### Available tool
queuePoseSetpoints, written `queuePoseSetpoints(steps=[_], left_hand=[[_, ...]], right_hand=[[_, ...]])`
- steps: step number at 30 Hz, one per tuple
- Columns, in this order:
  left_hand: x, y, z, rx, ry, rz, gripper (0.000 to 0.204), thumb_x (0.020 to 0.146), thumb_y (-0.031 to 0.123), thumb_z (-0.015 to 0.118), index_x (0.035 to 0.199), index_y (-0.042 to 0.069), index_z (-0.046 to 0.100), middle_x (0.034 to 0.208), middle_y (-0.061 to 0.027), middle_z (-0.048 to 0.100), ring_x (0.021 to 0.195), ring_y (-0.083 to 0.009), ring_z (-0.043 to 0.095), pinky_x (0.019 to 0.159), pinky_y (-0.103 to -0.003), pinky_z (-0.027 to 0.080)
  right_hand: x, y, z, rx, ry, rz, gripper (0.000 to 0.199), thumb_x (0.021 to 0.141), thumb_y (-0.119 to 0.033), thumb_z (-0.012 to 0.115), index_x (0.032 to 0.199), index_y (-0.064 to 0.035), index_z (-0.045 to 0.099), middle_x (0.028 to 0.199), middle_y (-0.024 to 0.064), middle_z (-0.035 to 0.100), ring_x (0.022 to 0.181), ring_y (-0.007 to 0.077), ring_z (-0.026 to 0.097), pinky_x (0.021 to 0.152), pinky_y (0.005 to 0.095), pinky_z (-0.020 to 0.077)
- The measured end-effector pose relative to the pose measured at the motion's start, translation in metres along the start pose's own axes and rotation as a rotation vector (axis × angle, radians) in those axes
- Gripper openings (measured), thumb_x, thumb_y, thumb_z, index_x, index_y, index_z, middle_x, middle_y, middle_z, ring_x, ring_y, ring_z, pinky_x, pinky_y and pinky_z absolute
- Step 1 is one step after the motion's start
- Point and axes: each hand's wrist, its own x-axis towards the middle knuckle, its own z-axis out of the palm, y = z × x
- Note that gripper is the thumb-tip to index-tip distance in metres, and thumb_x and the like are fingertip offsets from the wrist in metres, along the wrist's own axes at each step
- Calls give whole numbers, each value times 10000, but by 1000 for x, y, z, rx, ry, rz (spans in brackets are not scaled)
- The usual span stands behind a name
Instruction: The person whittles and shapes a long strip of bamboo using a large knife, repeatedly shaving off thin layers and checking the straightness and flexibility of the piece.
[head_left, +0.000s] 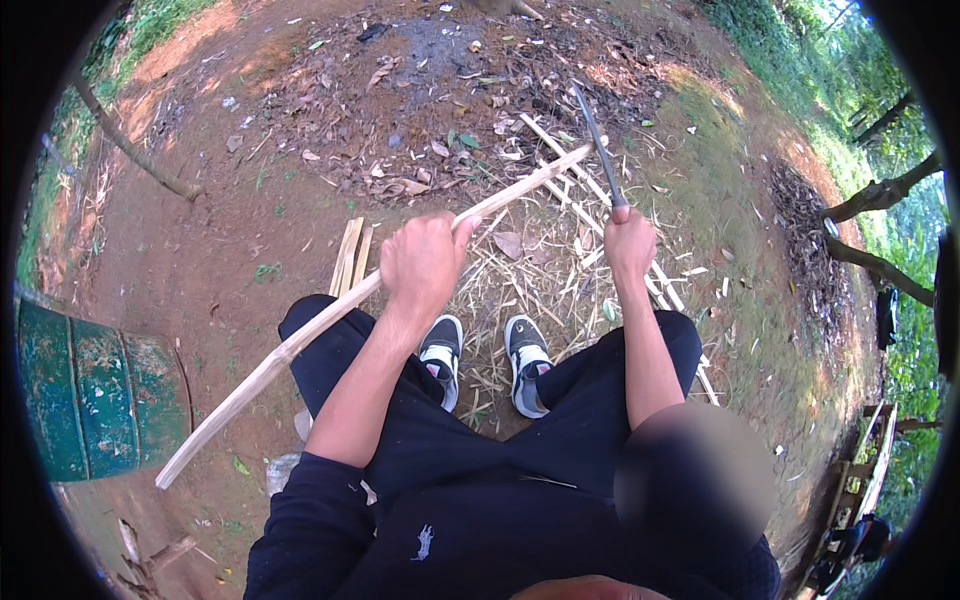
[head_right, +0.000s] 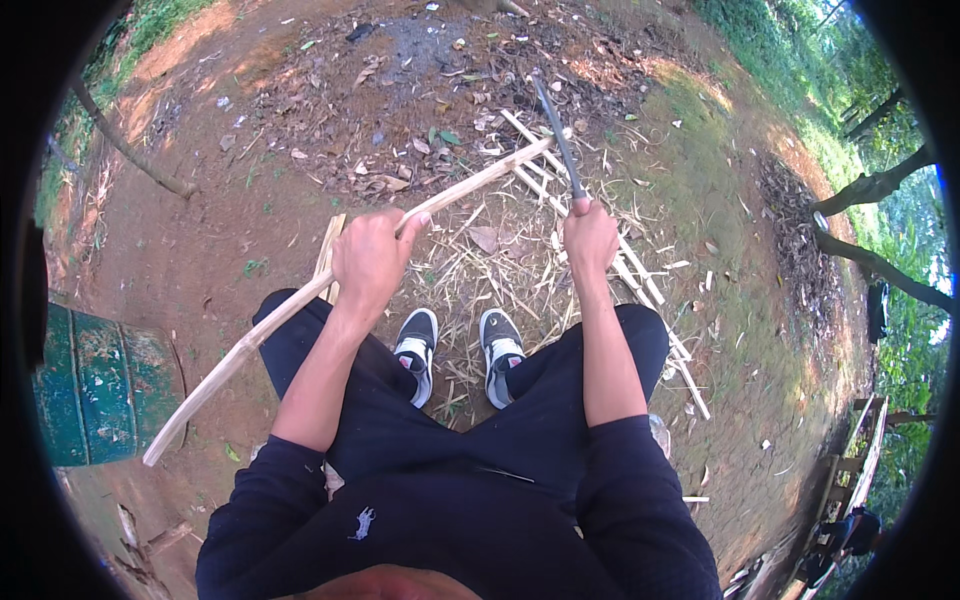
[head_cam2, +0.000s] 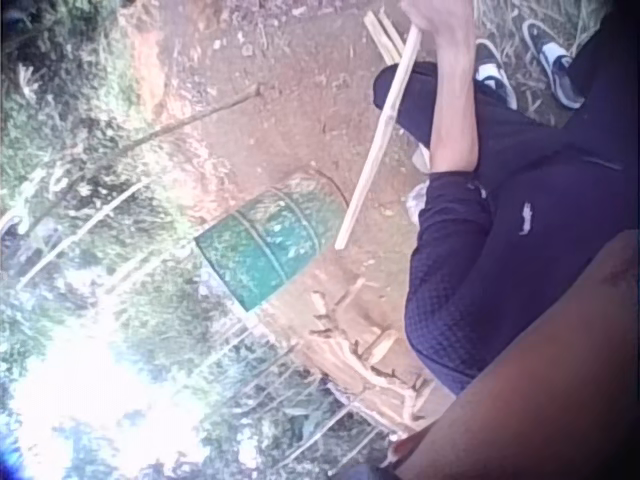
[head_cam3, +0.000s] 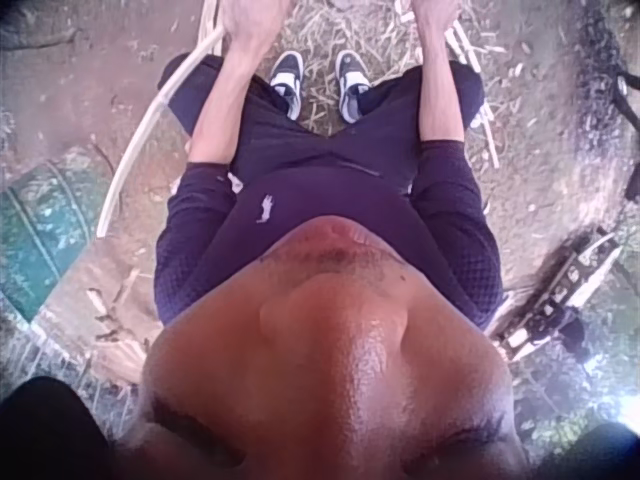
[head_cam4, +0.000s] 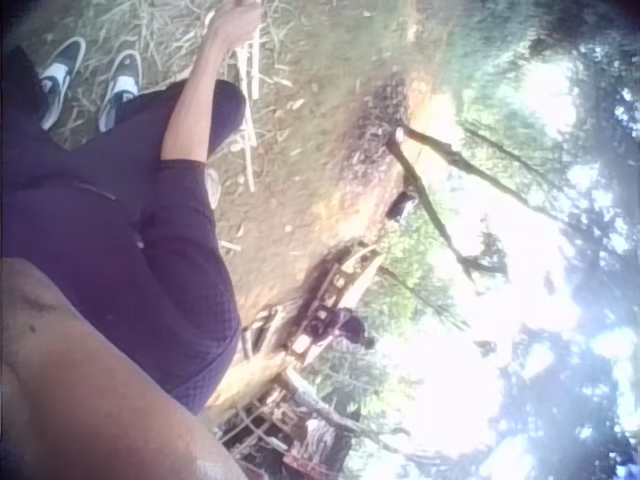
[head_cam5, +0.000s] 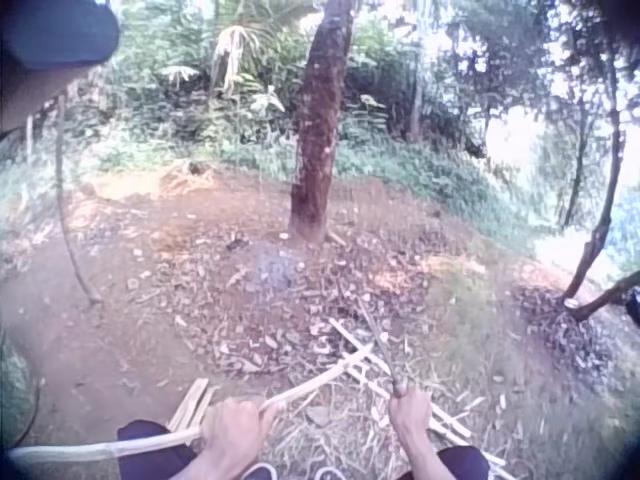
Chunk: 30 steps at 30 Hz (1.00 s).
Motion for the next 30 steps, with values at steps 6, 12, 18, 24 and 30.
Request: queuePoseSetpoints(steps=[6,12,18,24,30], left_hand=[[2,-2,2,-102,-10,10,418,949,382,634,829,-10,715,704,-224,663,686,-418,661,628,-498,506],[1,-8,-7,-50,-101,-1,410,951,376,622,820,3,730,704,-233,670,704,-401,689,643,-492,549],[5,-16,-4,-92,-175,-4,416,950,393,621,824,13,737,682,-227,663,704,-404,687,647,-490,549],[40,-66,-28,-188,65,-50,461,979,417,605,895,-14,746,590,-203,619,523,-330,630,559,-456,490],[74,-150,-74,48,264,-65,368,1038,256,498,1226,-48,582,724,-211,647,619,-297,667,570,-429,515]], right_hand=[[-27,-16,3,109,-31,-570,119,831,-146,630,745,-73,593,622,119,647,562,320,663,556,464,521],[-4,-6,9,97,-116,-72,100,810,-161,665,827,-64,681,728,163,699,671,363,692,649,491,543],[12,14,17,383,-99,148,222,779,-198,689,783,24,676,710,189,670,694,303,662,747,440,509],[-1,-19,-20,493,50,-122,243,794,-150,670,655,11,554,539,138,562,474,209,495,591,392,468],[-17,-31,-28,169,50,-361,174,795,-203,660,729,-53,601,629,195,638,597,416,629,578,490,481]])
